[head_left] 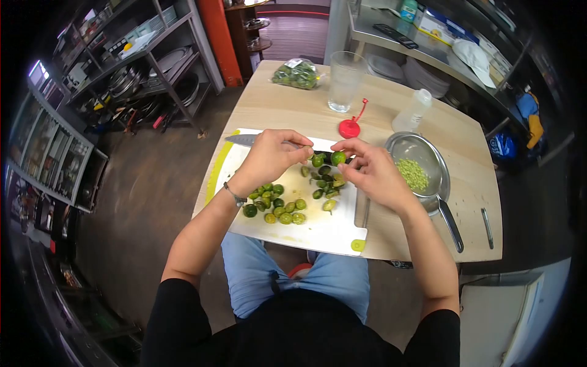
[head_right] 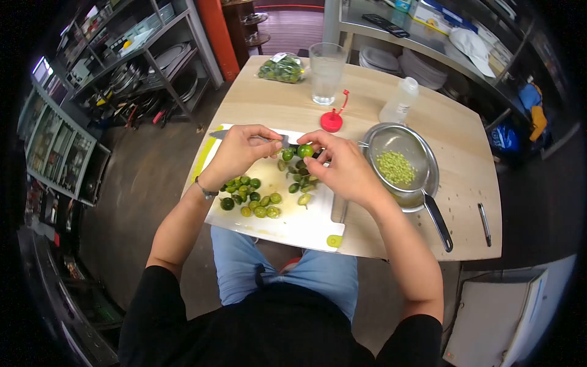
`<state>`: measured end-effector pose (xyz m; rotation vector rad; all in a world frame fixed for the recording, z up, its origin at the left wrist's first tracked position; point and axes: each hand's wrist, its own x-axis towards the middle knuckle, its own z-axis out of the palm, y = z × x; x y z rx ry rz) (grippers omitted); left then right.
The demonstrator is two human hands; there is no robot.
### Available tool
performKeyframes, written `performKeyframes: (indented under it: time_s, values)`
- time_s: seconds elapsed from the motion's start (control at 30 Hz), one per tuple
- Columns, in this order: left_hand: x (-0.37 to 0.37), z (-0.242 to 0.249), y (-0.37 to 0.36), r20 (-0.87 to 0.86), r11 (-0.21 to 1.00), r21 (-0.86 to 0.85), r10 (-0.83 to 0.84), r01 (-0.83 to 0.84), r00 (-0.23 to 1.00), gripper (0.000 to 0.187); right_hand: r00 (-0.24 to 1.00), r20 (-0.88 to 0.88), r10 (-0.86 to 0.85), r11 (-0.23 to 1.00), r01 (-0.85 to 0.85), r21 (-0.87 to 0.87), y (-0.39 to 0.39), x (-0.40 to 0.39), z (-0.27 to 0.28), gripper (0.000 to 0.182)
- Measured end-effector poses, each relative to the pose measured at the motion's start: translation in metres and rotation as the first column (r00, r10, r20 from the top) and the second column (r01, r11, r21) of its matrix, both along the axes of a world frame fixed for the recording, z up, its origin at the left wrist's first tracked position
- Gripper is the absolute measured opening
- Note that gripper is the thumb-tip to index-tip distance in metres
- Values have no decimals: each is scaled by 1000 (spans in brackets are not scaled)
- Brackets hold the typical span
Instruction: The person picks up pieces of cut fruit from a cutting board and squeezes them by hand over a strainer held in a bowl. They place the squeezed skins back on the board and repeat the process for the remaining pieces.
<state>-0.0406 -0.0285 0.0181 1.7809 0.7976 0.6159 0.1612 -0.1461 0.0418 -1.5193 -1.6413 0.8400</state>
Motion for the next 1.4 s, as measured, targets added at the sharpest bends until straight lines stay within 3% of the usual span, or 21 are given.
performKeyframes:
  time_s: [0.1,0.17,0.3,0.37,0.4,0.47,0.5,0.57,0.6,0.67,0.8,0.87,1.1,1.17,1.2,1.23,1.27,1.3,1.37,1.4]
  values:
    - [11,6,-8,-10,1000,-8,-11,11,1000,21,995,-95,-35,998,31,-50,-15,17,-2,31]
    - [10,21,-16,-329,970,242,72,11,942,20,996,-77,-48,995,41,-92,-24,27,-4,29]
    - [0,-4,-8,-305,953,301,108,-12,946,21,980,-132,-148,989,146,-29,-36,44,-13,28]
    - [-4,-16,-2,-157,995,88,51,-37,986,23,953,-225,-205,978,190,-87,-41,44,-7,27]
    - [-5,-17,-2,-165,995,90,53,-39,985,23,951,-233,-202,979,187,-86,-43,43,-6,27]
    - [-5,-17,-2,-25,994,-101,43,-46,999,24,989,147,-31,991,49,-125,-50,37,-5,26]
    - [-5,-16,-3,-26,994,-100,44,-46,999,24,989,145,-30,991,49,-124,-53,31,-17,26]
    - [-3,-12,-5,171,920,-393,71,2,983,29,915,393,93,981,-152,122,-56,16,-53,28]
    - [-1,-12,-5,173,920,-392,71,2,982,29,914,395,93,981,-152,123,-60,7,-60,28]
    - [2,-14,-6,372,825,-526,8,204,928,34,871,490,29,983,-115,146,-64,-6,-69,27]
    - [11,-14,-9,416,795,-521,-81,310,906,38,791,611,-15,973,-129,191,-64,-4,-70,28]
    - [17,-17,-10,407,804,-502,-106,319,907,38,757,652,34,992,-106,71,-64,-6,-67,25]
    - [47,-20,-13,457,722,-595,-59,354,888,36,755,654,50,997,-76,13,-55,-6,-60,20]
    - [63,-12,-18,382,843,-451,-116,294,917,33,820,572,6,989,-88,116,-60,10,-39,21]
    - [72,-5,-19,282,898,-332,-198,289,939,32,849,523,-76,964,-72,257,-61,26,-30,23]
    - [84,1,-21,288,890,-337,-214,308,934,32,860,497,-121,953,-39,300,-64,44,-14,24]
    - [98,6,-26,257,927,-204,-259,314,931,33,870,466,-163,940,-7,342,-68,63,4,25]
    - [112,11,-31,223,946,-65,-297,318,929,34,861,461,-214,944,62,324,-72,80,21,24]
    - [142,18,-38,265,929,-46,-342,366,901,35,845,460,-273,942,138,306,-77,110,37,22]
    - [157,18,-39,214,923,46,-383,382,899,34,853,437,-285,948,185,257,-78,123,40,20]
